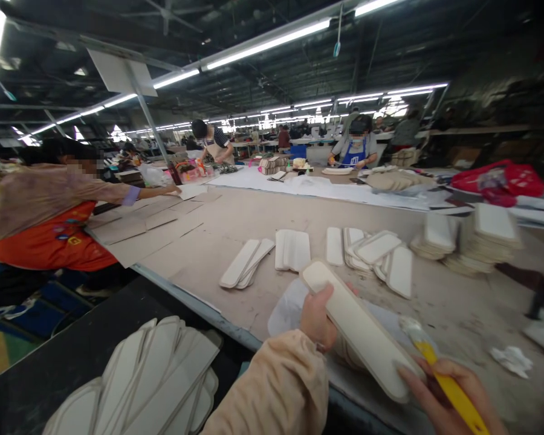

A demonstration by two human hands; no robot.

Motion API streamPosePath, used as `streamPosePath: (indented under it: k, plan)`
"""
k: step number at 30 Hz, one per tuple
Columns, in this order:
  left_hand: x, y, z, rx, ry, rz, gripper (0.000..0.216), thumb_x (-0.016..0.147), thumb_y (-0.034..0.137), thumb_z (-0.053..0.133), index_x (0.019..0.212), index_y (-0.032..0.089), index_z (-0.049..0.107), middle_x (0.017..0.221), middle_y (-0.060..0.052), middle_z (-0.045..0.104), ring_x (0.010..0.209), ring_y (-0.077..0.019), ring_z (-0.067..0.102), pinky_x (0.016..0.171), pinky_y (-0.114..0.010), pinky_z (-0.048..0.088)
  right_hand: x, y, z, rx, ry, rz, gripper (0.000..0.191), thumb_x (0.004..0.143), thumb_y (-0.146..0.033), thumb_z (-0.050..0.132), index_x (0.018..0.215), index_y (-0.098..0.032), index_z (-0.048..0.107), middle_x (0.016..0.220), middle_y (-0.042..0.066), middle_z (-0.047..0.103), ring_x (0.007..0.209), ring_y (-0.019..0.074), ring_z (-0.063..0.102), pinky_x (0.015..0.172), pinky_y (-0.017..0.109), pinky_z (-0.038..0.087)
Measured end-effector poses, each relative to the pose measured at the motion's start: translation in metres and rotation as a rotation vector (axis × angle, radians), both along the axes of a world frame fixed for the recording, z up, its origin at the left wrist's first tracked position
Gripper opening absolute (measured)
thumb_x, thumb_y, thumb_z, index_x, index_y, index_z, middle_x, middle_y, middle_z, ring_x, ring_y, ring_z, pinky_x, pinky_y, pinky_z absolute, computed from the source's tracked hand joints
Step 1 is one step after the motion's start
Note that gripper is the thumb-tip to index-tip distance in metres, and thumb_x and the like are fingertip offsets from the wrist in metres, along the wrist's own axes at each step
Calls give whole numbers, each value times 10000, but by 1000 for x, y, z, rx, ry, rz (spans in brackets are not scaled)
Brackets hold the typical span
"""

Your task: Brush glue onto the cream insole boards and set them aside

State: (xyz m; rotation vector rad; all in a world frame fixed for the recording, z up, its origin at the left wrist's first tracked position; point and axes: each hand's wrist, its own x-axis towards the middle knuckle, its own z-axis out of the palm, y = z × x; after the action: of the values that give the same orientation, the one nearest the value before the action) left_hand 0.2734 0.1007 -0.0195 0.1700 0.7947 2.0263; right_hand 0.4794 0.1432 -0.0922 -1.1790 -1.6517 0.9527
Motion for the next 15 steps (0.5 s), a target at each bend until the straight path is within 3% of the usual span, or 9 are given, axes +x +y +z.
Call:
streamPosePath:
  k: [7, 15]
  plan:
    - [0, -1, -3, -80, -1, -95, 265, 562, 206, 722, 815, 131, 697, 812, -89, 745, 915, -303, 704, 917, -419, 534, -7, -13, 25, 3, 76, 56, 443, 693, -516, 767, 958, -269, 512, 916, 27, 673, 785, 227, 671, 700, 332, 568]
    - [-2, 0, -3, -84, -27, -96, 285, 599, 153, 717, 879, 106, 685, 822, -105, 749, 963, -296, 702, 953, -406, 514, -9, -14, 24, -36, 163, 84, 409, 733, -439, 775, 961, -244, 498, 856, -2, 640, 681, 147, 619, 645, 257, 538]
